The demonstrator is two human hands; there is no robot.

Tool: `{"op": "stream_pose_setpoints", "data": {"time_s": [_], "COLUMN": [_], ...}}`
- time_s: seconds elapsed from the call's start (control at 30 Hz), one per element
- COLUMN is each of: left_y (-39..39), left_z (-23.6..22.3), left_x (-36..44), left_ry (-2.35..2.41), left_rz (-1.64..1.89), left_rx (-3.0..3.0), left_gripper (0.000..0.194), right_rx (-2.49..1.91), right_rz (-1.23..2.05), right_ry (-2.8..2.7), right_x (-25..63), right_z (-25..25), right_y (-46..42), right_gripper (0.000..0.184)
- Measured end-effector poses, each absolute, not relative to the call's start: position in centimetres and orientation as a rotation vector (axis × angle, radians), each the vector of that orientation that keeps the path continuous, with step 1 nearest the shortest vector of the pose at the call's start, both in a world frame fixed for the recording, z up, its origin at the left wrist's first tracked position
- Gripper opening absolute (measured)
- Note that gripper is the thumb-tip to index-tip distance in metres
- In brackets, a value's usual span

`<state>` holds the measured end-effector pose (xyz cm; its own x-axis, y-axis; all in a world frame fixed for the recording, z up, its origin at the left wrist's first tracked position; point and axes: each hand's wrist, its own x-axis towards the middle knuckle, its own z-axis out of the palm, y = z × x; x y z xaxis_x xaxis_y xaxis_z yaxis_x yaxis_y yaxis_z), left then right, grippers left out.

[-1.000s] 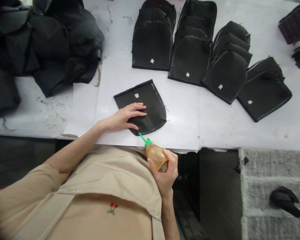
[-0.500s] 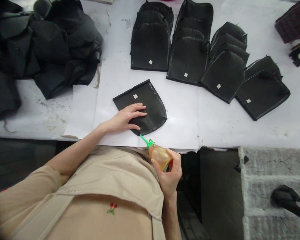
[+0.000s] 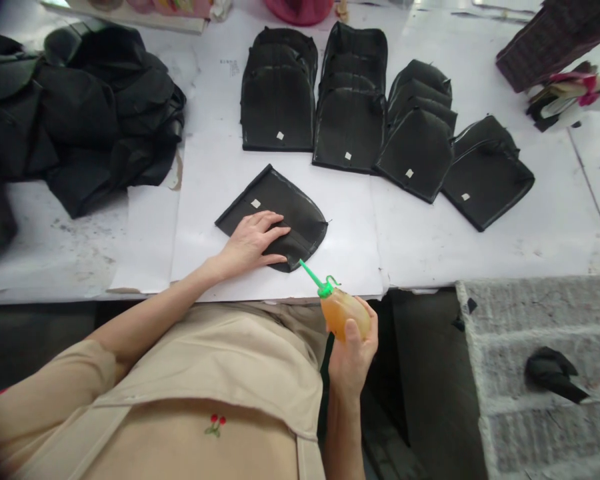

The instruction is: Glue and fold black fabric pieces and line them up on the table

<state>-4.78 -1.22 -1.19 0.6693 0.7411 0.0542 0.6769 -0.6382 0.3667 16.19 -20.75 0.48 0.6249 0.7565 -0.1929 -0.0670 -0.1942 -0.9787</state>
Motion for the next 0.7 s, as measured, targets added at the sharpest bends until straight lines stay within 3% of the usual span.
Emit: {"op": "stream_pose_setpoints", "data": {"time_s": [0.13, 0.33, 0.7], "left_y": [-1.4, -1.5, -1.7], "left_z": [-0.8, 0.1, 0.5], "left_x": [-2.9, -1.1, -0.7], "left_ry": [1.231, 1.306, 1.348], "left_rz": [0.225, 0.095, 0.037], "left_rx": [2.658, 2.668, 2.681], "left_gripper": [0.054, 0.050, 0.046], "right_rx": [-1.631, -1.820, -1.815], "right_rz": [0.718, 0.471, 0.121], "right_ry": [-0.611, -0.743, -1.154], "right_x": [16.4, 16.1, 16.2], "right_z": [0.2, -0.5, -1.7], "right_y": [-21.0, -22.4, -22.1], "right_gripper": [0.041, 0.055, 0.057]}}
